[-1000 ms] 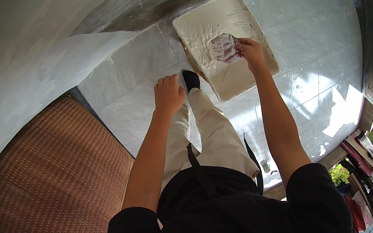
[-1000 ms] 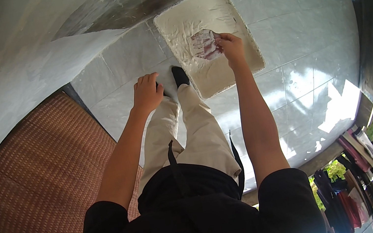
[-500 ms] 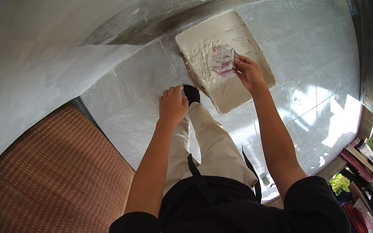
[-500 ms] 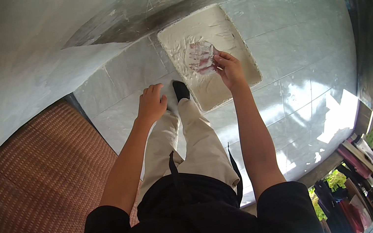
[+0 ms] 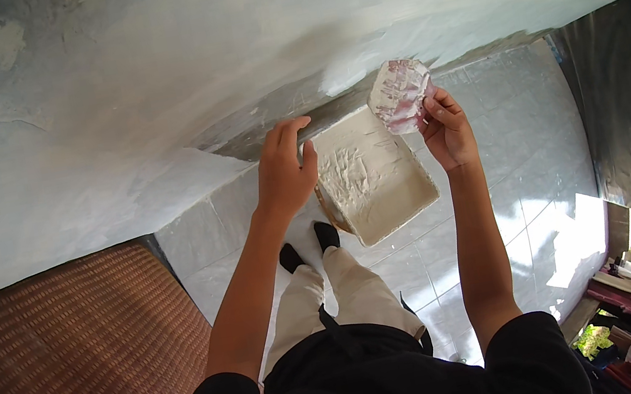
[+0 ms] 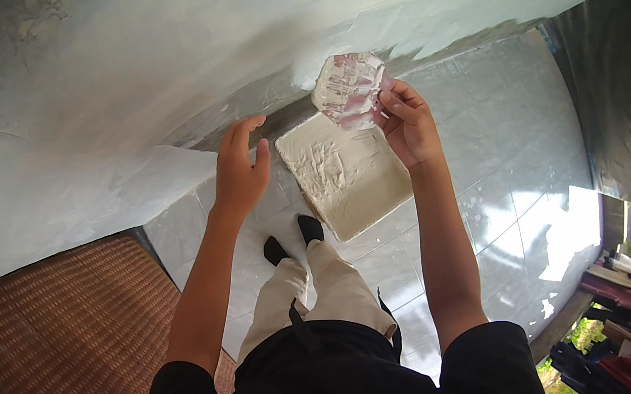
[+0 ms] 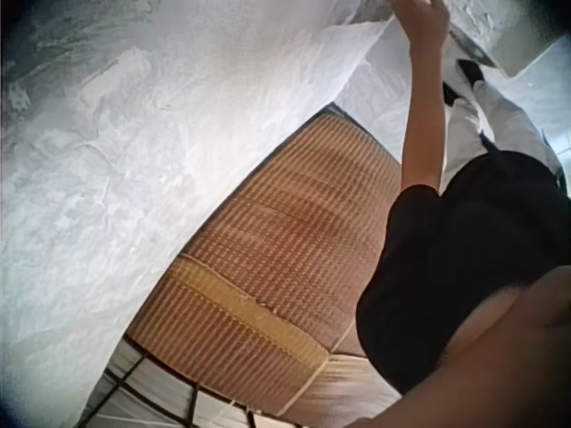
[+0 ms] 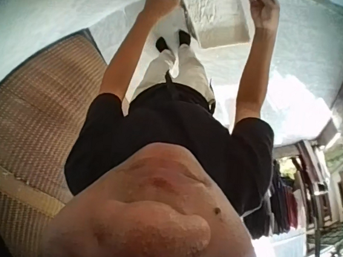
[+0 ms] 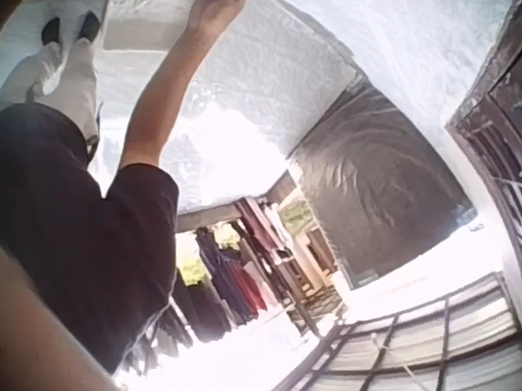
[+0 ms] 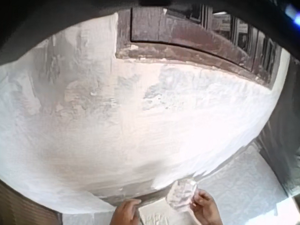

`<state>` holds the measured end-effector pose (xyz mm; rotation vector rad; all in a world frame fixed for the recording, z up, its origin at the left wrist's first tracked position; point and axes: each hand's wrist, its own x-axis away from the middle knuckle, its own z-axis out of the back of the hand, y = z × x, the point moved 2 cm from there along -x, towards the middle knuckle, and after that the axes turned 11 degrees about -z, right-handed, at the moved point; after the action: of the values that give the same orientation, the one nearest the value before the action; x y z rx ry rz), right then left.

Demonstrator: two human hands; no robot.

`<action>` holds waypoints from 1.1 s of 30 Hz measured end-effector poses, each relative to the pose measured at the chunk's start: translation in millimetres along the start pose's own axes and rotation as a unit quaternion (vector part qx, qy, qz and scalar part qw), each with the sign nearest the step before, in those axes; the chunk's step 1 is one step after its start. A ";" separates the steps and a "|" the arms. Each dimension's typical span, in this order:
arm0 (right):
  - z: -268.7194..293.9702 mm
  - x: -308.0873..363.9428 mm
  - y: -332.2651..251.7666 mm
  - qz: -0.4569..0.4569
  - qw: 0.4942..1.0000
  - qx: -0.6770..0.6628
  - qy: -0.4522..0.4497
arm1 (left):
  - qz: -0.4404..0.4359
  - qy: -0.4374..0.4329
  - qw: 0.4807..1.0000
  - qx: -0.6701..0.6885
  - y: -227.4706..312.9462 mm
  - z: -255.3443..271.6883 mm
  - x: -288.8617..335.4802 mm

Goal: The person applies wall filler to a crack in a wall using a scraper.

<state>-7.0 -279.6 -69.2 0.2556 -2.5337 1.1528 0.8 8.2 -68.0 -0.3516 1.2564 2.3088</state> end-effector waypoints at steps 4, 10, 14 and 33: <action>-73.1 17.9 -65.9 0.092 0.993 0.016 -0.077 | -0.086 0.051 0.995 -0.009 58.5 62.9 -62.8; -185.0 40.3 -133.8 0.271 0.944 0.055 -0.182 | -0.274 0.151 0.947 -0.078 134.0 153.3 -124.5; -248.4 49.8 -161.9 0.323 0.919 0.047 -0.222 | -0.343 0.187 0.912 -0.125 171.0 201.0 -151.4; -468.6 99.8 -235.7 0.659 0.735 0.133 -0.092 | -0.449 0.320 0.745 -0.374 234.9 369.8 -235.4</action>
<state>81.5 -81.3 418.6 -1.7170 -2.5205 1.9424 78.9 141.7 404.7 -1.7068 0.1195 1.6749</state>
